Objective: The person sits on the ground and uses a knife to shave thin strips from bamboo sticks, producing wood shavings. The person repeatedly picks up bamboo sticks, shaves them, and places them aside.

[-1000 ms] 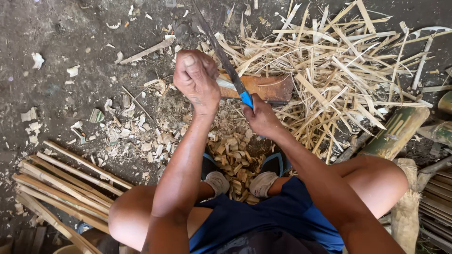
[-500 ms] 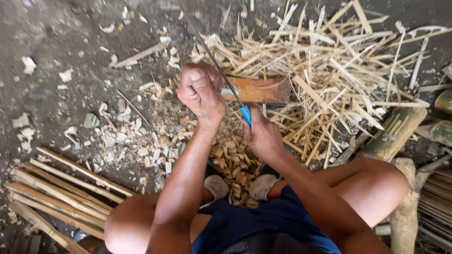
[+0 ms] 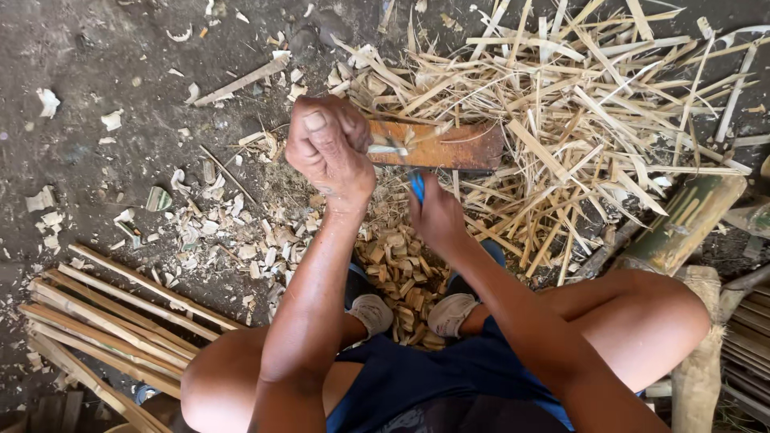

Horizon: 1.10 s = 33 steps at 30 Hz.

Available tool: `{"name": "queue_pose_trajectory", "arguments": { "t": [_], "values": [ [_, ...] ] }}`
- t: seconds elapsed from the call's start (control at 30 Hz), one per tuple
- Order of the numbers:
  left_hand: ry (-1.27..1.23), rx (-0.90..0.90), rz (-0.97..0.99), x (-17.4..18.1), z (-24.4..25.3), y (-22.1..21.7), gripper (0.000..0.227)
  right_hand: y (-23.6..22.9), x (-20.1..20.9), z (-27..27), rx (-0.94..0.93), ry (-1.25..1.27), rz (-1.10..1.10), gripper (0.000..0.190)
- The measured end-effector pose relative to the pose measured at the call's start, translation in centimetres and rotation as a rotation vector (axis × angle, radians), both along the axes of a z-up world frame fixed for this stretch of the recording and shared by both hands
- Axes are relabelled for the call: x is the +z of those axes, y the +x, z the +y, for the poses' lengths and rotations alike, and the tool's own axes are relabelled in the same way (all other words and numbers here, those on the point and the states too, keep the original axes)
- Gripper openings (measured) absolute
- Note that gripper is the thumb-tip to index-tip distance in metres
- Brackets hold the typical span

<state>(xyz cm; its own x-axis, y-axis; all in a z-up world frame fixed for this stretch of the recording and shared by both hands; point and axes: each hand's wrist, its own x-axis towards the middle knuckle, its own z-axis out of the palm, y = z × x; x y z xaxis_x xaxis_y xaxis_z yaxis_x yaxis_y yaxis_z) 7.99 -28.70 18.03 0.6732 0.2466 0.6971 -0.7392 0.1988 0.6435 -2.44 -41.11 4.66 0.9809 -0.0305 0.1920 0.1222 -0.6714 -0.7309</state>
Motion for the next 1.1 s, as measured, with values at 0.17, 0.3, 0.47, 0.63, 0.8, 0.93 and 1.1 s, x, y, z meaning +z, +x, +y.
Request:
{"name": "queue_pose_trajectory", "arguments": {
  "t": [0.17, 0.3, 0.47, 0.63, 0.8, 0.93, 1.1],
  "values": [
    [0.032, 0.037, -0.042, 0.8, -0.3, 1.2, 0.044, 4.7, -1.2, -2.3, -0.019, 0.019, 0.631, 0.026],
    [0.02, -0.043, -0.088, 0.8, -2.4, 1.5, 0.043, 3.7, 0.7, -3.0, -0.006, 0.304, 0.532, 0.026],
    [0.007, 0.049, -0.042, 1.2, -2.9, 3.6, 0.042, 1.8, 2.7, -3.0, -0.001, 0.139, 0.061, 0.025],
    [-0.027, 0.032, 0.002, 1.4, -3.2, 4.3, 0.04, 3.0, -5.3, -2.9, 0.027, 0.212, -0.201, 0.028],
    [-0.048, 0.112, -0.056, 2.5, -3.3, 5.3, 0.04, 9.0, -13.5, -4.3, -0.069, 0.095, 0.61, 0.04],
    [0.017, 0.076, -0.131, 1.4, -0.6, 6.4, 0.042, 6.4, -12.3, -4.3, -0.041, 0.053, 0.555, 0.055],
    [-0.064, 0.042, -0.079, 0.3, 1.6, 5.7, 0.041, 3.0, -8.2, -2.1, 0.046, 0.057, 0.089, 0.043]
  ]
}}
